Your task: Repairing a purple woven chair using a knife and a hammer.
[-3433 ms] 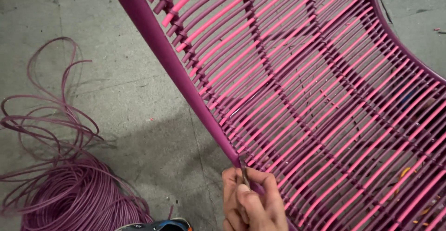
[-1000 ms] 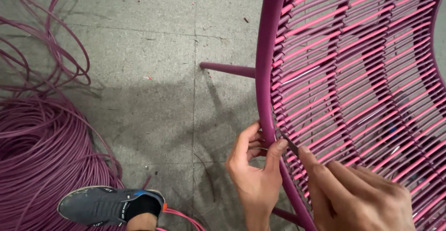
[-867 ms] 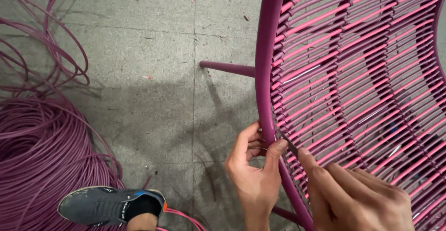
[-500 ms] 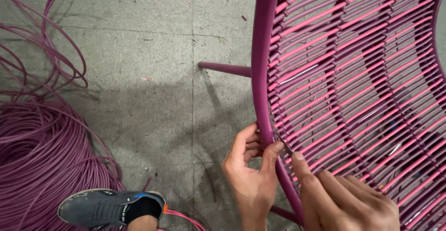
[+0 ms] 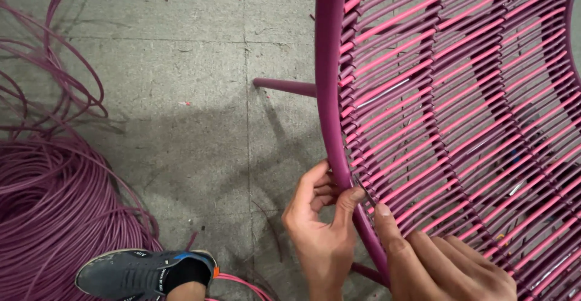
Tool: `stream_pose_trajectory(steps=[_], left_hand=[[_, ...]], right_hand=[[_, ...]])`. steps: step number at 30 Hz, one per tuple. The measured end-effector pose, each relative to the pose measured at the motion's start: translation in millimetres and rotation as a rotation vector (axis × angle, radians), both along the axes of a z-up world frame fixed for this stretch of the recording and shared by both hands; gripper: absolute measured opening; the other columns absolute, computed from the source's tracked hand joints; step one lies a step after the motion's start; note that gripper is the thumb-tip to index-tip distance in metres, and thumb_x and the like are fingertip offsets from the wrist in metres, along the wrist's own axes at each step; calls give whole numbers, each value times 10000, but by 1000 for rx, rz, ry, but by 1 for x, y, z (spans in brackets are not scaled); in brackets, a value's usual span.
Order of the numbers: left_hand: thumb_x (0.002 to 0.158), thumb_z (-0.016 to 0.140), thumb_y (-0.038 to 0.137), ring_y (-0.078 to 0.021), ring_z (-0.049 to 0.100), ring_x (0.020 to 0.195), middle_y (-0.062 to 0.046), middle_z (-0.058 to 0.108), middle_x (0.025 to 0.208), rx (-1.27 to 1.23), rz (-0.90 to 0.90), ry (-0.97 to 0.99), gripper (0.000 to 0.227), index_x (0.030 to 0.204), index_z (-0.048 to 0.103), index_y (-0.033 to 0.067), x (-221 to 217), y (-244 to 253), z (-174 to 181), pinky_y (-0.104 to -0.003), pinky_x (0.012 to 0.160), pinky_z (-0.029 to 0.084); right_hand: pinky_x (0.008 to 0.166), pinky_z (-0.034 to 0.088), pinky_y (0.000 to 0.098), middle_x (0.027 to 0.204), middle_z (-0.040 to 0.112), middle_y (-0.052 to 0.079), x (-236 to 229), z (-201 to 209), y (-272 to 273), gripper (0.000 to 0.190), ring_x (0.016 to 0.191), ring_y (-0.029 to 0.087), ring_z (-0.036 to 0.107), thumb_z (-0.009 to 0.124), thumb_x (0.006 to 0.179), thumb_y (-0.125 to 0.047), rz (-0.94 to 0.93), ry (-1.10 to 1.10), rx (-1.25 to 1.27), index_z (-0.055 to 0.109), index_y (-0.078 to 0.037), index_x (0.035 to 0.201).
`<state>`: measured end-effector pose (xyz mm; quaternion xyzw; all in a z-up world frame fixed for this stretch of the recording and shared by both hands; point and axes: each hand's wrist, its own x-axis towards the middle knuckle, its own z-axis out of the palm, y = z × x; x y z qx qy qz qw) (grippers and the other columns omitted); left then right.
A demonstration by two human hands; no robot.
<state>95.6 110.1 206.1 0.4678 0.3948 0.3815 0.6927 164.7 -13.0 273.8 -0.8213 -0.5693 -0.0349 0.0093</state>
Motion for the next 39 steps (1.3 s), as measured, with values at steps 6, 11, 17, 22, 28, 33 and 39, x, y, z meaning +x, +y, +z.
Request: stream_pose_trajectory(steps=[6, 11, 17, 22, 28, 33, 39], left_hand=[[835, 803, 36, -148, 738, 818, -102, 771, 929, -13, -7, 4, 371, 1183, 699, -39, 1, 1, 2, -281, 758, 605], [833, 800, 32, -144, 752, 803, -102, 777, 909, -3, -15, 31, 363, 1177, 702, -31, 0, 2, 4, -280, 737, 619], [833, 798, -1, -134, 746, 766, -96, 774, 872, 19, -22, 15, 304, 1125, 721, -36, -1, 2, -1, -271, 720, 619], [843, 792, -18, -114, 720, 764, -90, 777, 872, -36, -61, -23, 302, 1137, 728, -39, -3, 3, -10, -263, 720, 604], [849, 751, -59, -99, 708, 746, -87, 778, 851, -148, -106, -35, 266, 1114, 729, -48, -5, 8, -9, -250, 703, 591], [861, 725, -62, -92, 690, 738, -80, 754, 836, -249, -127, -42, 242, 1103, 738, -55, -5, 11, -4, -244, 683, 570], [866, 688, -106, -99, 697, 773, -99, 740, 855, -336, -141, -199, 254, 1119, 712, -100, -9, 11, -2, -231, 719, 562]], right_hand=[[420, 445, 232, 488, 560, -83, -2, -1, 1, 407, 426, 8, 576, 701, 849, -102, -30, -34, -39, 774, -58, 1247], [467, 452, 233, 605, 622, -67, -7, -9, -1, 388, 495, 27, 598, 683, 891, -107, -7, -62, -27, 746, -12, 1262], [540, 532, 243, 686, 666, -23, -11, -21, 2, 433, 525, 55, 626, 632, 876, -67, 181, -292, -148, 708, 58, 1283], [406, 474, 203, 579, 597, -48, -23, -21, 22, 393, 397, 24, 540, 645, 797, -11, 190, -358, -72, 743, 89, 1164], [388, 343, 210, 529, 513, -53, -37, -31, 35, 280, 397, 25, 422, 635, 808, 39, 173, -503, 58, 789, 114, 1030], [416, 304, 232, 555, 559, -13, -43, -37, 46, 196, 420, 56, 407, 615, 848, -9, 79, -560, 186, 766, 89, 923], [398, 289, 242, 514, 507, -27, -51, -34, 55, 117, 409, 51, 400, 678, 861, 44, 82, -647, 186, 774, 97, 902]])
